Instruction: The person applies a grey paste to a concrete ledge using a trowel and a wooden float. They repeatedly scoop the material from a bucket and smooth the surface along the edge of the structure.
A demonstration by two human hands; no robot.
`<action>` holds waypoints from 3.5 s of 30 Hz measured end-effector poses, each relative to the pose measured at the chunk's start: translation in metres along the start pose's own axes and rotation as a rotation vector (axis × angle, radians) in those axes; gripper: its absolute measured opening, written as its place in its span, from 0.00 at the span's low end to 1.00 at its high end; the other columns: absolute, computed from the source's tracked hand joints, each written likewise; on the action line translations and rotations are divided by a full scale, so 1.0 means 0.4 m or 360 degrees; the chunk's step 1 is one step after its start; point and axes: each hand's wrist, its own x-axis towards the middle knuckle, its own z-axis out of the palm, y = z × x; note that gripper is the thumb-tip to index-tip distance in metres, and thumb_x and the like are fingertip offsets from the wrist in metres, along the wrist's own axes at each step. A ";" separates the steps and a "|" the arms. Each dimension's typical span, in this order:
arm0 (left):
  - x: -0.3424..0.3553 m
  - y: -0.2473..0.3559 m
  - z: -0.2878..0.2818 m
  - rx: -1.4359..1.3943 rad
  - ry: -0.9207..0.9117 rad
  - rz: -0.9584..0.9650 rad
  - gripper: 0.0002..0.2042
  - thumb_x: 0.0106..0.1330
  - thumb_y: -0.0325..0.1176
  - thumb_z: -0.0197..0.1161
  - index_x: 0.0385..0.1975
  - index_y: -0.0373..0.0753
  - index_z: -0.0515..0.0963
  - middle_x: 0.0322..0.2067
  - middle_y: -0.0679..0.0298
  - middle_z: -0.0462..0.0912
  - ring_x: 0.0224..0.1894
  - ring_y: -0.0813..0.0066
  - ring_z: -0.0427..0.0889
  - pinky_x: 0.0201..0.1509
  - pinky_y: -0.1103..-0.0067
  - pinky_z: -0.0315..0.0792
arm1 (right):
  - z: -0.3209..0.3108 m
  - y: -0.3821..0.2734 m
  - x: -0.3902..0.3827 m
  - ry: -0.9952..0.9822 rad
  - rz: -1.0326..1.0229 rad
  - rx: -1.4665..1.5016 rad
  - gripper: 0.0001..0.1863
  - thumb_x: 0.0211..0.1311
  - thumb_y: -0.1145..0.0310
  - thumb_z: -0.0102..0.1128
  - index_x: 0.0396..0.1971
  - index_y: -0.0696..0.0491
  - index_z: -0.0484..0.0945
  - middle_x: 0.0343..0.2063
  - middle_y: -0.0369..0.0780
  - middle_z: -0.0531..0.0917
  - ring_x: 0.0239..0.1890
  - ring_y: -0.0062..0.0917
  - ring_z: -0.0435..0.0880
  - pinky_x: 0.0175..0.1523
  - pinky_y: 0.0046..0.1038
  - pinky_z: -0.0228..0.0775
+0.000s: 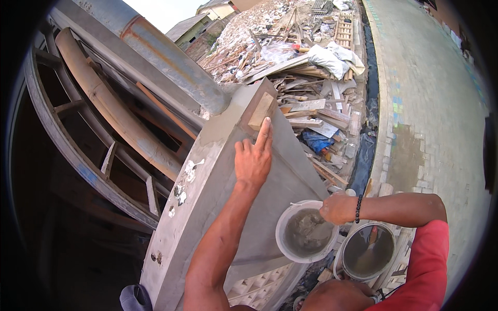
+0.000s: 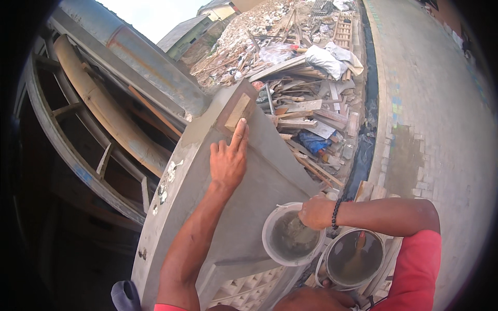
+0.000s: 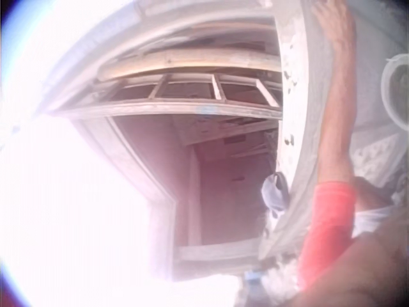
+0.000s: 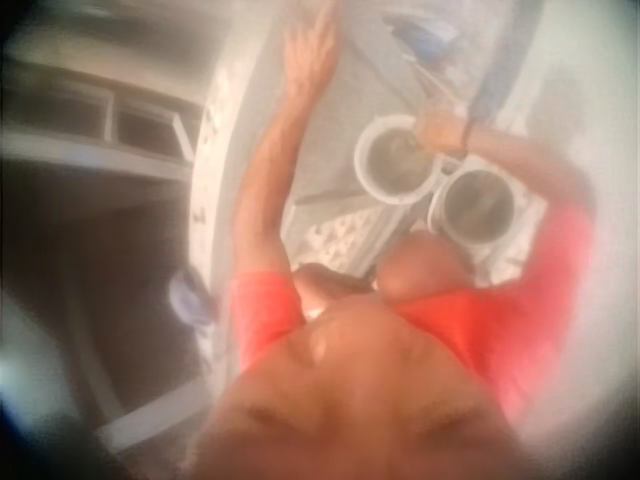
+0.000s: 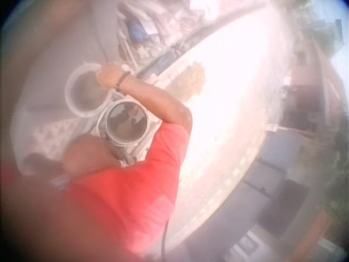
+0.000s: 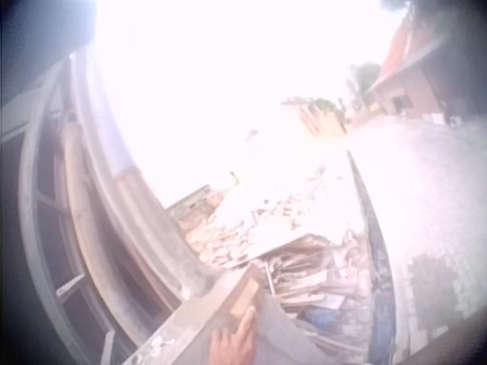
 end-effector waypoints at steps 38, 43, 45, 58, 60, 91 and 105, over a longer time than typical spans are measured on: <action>0.004 -0.015 -0.012 -0.0068 -0.0051 0.0032 0.27 0.58 0.23 0.59 0.62 0.42 0.75 0.73 0.76 0.59 0.27 0.72 0.71 0.36 0.73 0.64 | 0.093 -0.015 0.162 -0.0166 -0.0213 -0.0197 0.13 0.60 0.69 0.58 0.42 0.52 0.87 0.40 0.42 0.88 0.46 0.40 0.86 0.42 0.50 0.73; -0.001 -0.011 -0.012 -0.0060 -0.0056 0.0034 0.29 0.57 0.23 0.59 0.64 0.42 0.73 0.74 0.75 0.58 0.28 0.72 0.71 0.36 0.73 0.64 | 0.164 -0.019 0.201 -0.0250 -0.0199 -0.0167 0.13 0.58 0.69 0.63 0.43 0.51 0.87 0.45 0.41 0.87 0.50 0.43 0.84 0.47 0.56 0.67; 0.002 -0.011 -0.014 -0.0035 -0.0054 0.0040 0.30 0.57 0.23 0.59 0.64 0.42 0.73 0.74 0.75 0.57 0.28 0.72 0.71 0.36 0.73 0.64 | 0.178 -0.013 0.213 -0.0275 -0.0241 -0.0171 0.14 0.55 0.70 0.65 0.43 0.53 0.86 0.43 0.43 0.87 0.48 0.44 0.85 0.44 0.55 0.69; -0.003 -0.011 -0.017 -0.0013 -0.0053 0.0039 0.31 0.59 0.26 0.58 0.67 0.41 0.69 0.74 0.73 0.56 0.29 0.71 0.71 0.38 0.73 0.63 | 0.256 -0.009 0.284 -0.0314 -0.0449 -0.0146 0.11 0.48 0.74 0.64 0.33 0.60 0.86 0.35 0.51 0.87 0.40 0.44 0.88 0.40 0.44 0.80; 0.000 -0.009 -0.024 0.0027 -0.0092 0.0058 0.29 0.62 0.28 0.56 0.67 0.41 0.69 0.74 0.72 0.56 0.30 0.71 0.71 0.38 0.73 0.63 | 0.266 -0.010 0.289 -0.0312 -0.0497 -0.0152 0.11 0.49 0.74 0.64 0.33 0.60 0.86 0.35 0.51 0.87 0.40 0.45 0.87 0.41 0.45 0.80; -0.019 -0.018 -0.006 -0.0066 -0.0081 0.0003 0.30 0.59 0.27 0.58 0.66 0.41 0.70 0.75 0.72 0.55 0.31 0.71 0.73 0.38 0.73 0.63 | -0.291 0.115 0.098 0.1727 0.0261 0.1122 0.08 0.60 0.68 0.60 0.30 0.58 0.81 0.20 0.44 0.83 0.23 0.31 0.83 0.32 0.34 0.73; -0.010 -0.004 -0.016 -0.0074 -0.0096 -0.0018 0.20 0.64 0.31 0.57 0.57 0.42 0.79 0.75 0.68 0.53 0.34 0.72 0.75 0.40 0.73 0.64 | -0.412 0.213 0.224 0.1517 0.0273 0.1929 0.15 0.65 0.57 0.66 0.31 0.55 0.80 0.28 0.38 0.84 0.27 0.21 0.81 0.28 0.22 0.73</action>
